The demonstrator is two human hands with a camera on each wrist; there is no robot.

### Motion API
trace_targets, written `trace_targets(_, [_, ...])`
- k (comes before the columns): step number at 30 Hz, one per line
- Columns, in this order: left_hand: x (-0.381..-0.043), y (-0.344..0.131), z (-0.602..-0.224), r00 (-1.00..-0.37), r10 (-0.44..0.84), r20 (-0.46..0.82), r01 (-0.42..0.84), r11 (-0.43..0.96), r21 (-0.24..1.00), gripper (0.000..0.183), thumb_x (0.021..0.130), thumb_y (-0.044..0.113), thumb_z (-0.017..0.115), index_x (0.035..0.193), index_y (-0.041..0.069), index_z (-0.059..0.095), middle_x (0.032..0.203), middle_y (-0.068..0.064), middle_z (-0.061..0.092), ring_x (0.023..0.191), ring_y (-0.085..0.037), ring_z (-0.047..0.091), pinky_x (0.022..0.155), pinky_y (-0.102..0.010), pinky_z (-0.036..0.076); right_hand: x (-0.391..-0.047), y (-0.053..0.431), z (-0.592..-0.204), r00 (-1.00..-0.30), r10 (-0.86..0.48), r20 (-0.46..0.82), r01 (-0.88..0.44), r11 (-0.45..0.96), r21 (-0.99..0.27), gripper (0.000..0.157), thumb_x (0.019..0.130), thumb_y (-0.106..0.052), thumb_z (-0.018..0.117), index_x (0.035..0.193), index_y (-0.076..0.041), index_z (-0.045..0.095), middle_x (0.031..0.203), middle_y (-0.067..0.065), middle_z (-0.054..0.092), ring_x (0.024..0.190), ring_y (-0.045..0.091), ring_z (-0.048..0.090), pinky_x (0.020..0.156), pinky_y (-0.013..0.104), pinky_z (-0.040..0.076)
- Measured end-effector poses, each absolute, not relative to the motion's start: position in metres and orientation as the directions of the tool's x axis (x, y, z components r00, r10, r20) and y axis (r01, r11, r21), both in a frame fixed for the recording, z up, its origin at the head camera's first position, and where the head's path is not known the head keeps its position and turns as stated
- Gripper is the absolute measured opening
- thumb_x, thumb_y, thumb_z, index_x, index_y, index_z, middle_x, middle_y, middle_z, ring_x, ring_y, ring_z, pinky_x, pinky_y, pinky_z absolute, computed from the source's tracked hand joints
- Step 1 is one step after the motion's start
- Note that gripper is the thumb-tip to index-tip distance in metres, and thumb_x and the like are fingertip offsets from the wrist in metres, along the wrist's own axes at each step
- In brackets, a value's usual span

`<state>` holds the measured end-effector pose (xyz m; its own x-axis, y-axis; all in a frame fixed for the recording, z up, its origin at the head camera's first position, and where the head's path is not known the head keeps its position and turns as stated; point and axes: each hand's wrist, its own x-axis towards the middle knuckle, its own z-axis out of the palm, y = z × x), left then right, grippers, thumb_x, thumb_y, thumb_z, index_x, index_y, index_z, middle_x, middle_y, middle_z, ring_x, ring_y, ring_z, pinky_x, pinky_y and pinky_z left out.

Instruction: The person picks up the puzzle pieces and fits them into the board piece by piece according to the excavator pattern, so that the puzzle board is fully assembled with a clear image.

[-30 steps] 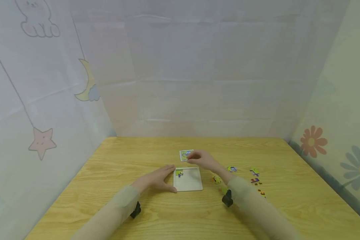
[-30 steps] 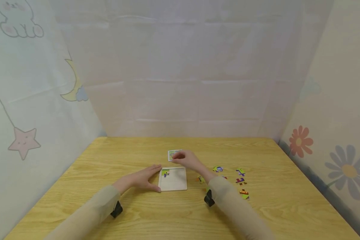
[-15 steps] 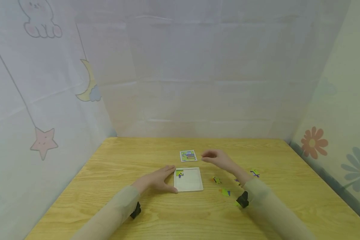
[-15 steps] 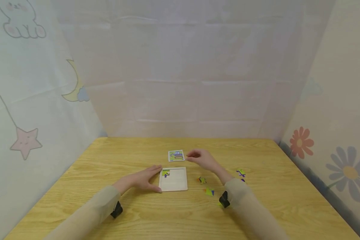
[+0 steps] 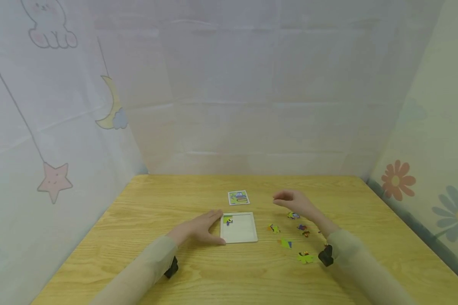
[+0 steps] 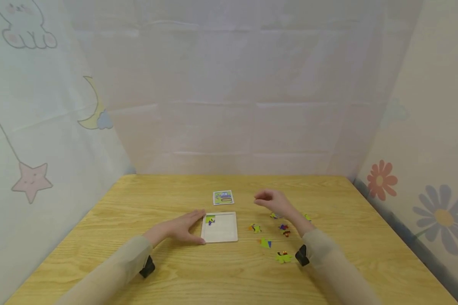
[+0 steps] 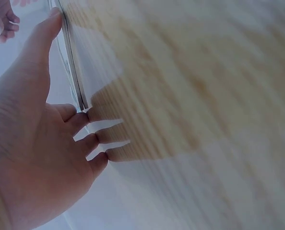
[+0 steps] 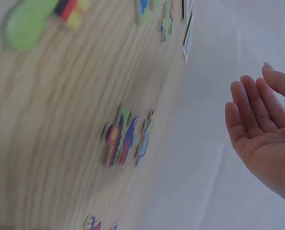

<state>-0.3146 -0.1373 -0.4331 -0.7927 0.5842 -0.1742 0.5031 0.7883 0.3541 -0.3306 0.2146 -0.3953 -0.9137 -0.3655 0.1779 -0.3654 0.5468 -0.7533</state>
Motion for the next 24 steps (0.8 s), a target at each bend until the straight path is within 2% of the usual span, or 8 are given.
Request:
trace_targets(3, [-0.315,-0.137,-0.434,-0.794,0.582,-0.174,0.501,0.79,0.353,0.102,0.078,0.064,0.061,0.151,0.009,0.017,0.157,-0.011,0.016,0.145,-0.031,0.014,0.117,-0.046,0.019,-0.328,0.223,-0.396,-0.916,-0.358,0.179,-0.363,0.555,-0.749,0.025,0.093,-0.019,0.059,0.113,-0.005,0.063,0.112,0.016,0.065,0.107,0.034,0.059,0.09,0.047,0.05])
trace_targets(11, [-0.316,-0.136,-0.435,-0.796,0.58,-0.175,0.503,0.793,0.343,0.098,0.079,0.065,0.06,0.15,0.009,0.021,0.157,-0.009,0.016,0.145,-0.031,0.014,0.116,-0.047,0.02,-0.334,0.249,-0.409,-0.926,-0.34,0.167,-0.342,0.558,-0.756,0.028,0.091,-0.03,0.063,0.111,-0.011,0.065,0.109,0.009,0.067,0.103,0.026,0.062,0.087,0.039,0.052])
trace_targets(17, [-0.313,-0.131,-0.431,-0.787,0.59,-0.181,0.516,0.79,0.33,0.093,0.083,0.062,0.057,0.15,0.008,0.022,0.157,-0.011,0.017,0.144,-0.034,0.015,0.116,-0.049,0.021,-0.334,0.259,-0.415,-0.936,-0.313,0.164,-0.326,0.588,-0.74,0.028,0.091,-0.029,0.063,0.111,-0.009,0.065,0.108,0.01,0.067,0.102,0.028,0.062,0.087,0.042,0.053])
trace_targets(24, [-0.311,-0.13,-0.428,-0.798,0.576,-0.179,0.5,0.798,0.336,0.096,0.083,0.061,0.058,0.15,0.006,0.018,0.156,-0.012,0.018,0.144,-0.034,0.016,0.116,-0.048,0.021,-0.334,0.266,-0.418,-0.942,-0.303,0.147,-0.309,0.604,-0.734,0.035,0.092,-0.027,0.061,0.117,-0.003,0.062,0.113,0.014,0.065,0.107,0.032,0.06,0.09,0.046,0.051])
